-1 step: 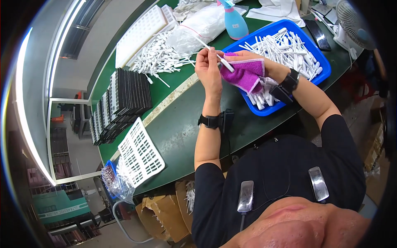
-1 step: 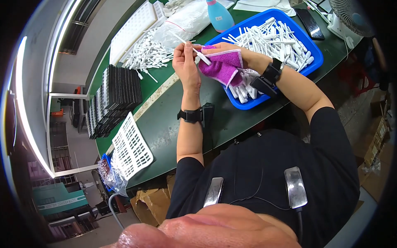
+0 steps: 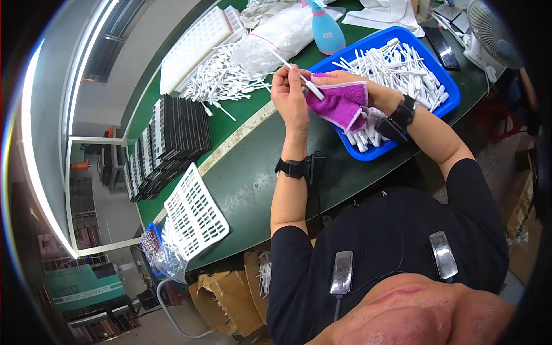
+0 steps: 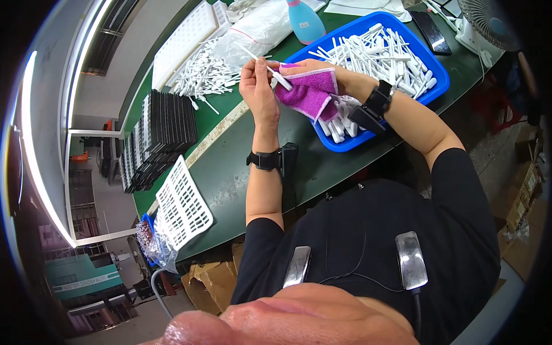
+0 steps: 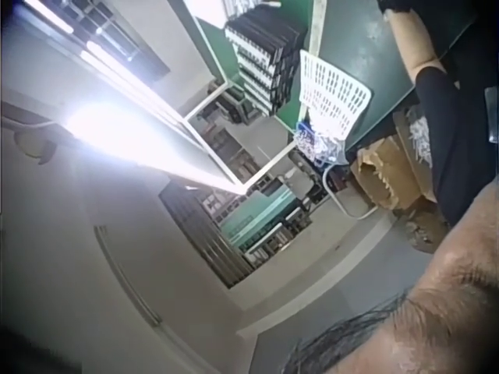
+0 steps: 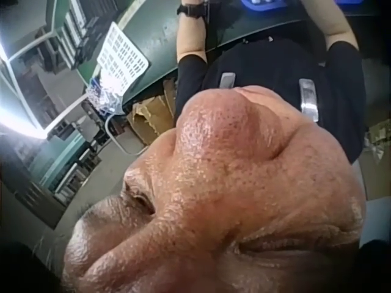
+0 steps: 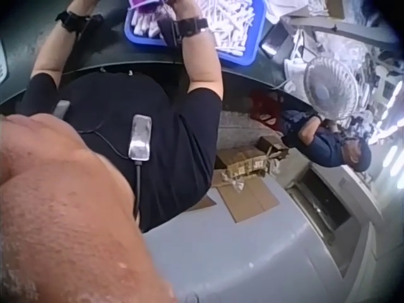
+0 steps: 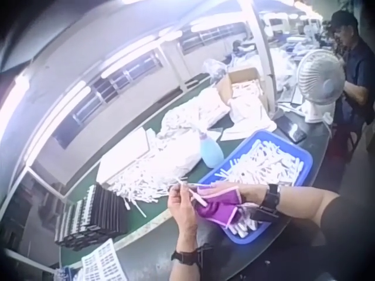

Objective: The person picks up white plastic parts from a pile, wipes each one with a purple cloth, and places them into a blue tray.

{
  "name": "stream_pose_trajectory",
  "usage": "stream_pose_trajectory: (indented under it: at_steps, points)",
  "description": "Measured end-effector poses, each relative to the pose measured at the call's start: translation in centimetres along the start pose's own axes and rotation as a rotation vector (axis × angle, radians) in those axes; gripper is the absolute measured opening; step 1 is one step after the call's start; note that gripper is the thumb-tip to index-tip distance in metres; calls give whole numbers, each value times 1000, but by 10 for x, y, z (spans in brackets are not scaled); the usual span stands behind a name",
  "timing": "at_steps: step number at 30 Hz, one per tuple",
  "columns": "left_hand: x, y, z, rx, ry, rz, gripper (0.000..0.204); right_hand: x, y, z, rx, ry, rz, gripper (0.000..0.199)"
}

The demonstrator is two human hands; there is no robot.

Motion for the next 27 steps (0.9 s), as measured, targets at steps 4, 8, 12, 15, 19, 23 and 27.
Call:
stream_pose_trajectory:
  at_steps: [4, 8, 12, 15, 19, 23, 27]
  points:
    - [-2, 0, 6, -338, 73, 71, 16, -8, -7, -5, -25, -77, 63, 36]
    - [1, -2, 0, -125, 55, 95, 20, -4, -2, -5, -73, 22, 81, 33]
    - [-6, -6, -5, -6, 198, 37, 24, 2, 5, -5, -79, 128, 74, 31]
    - [-2, 1, -7, -97, 148, 83, 25, 2, 4, -13, -89, 85, 57, 31]
    - [-1, 13, -14, -89, 106, 119, 26, -10, 30, -23, 162, 167, 195, 37]
    - [-5, 13, -16, -109, 176, 98, 27, -21, 48, -36, 342, 567, 210, 38]
    - [-8, 11, -18, -172, 254, 85, 28, -25, 68, -35, 143, 741, 218, 38]
Point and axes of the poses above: each hand's wrist, its own x-axis towards the middle knuckle, its own y-axis out of the back of the hand, z = x × y, the point moved 2 cm from there along x, towards the middle knuckle, and after that the axes turned 7 degrees about -z, right-handed, at the moved point
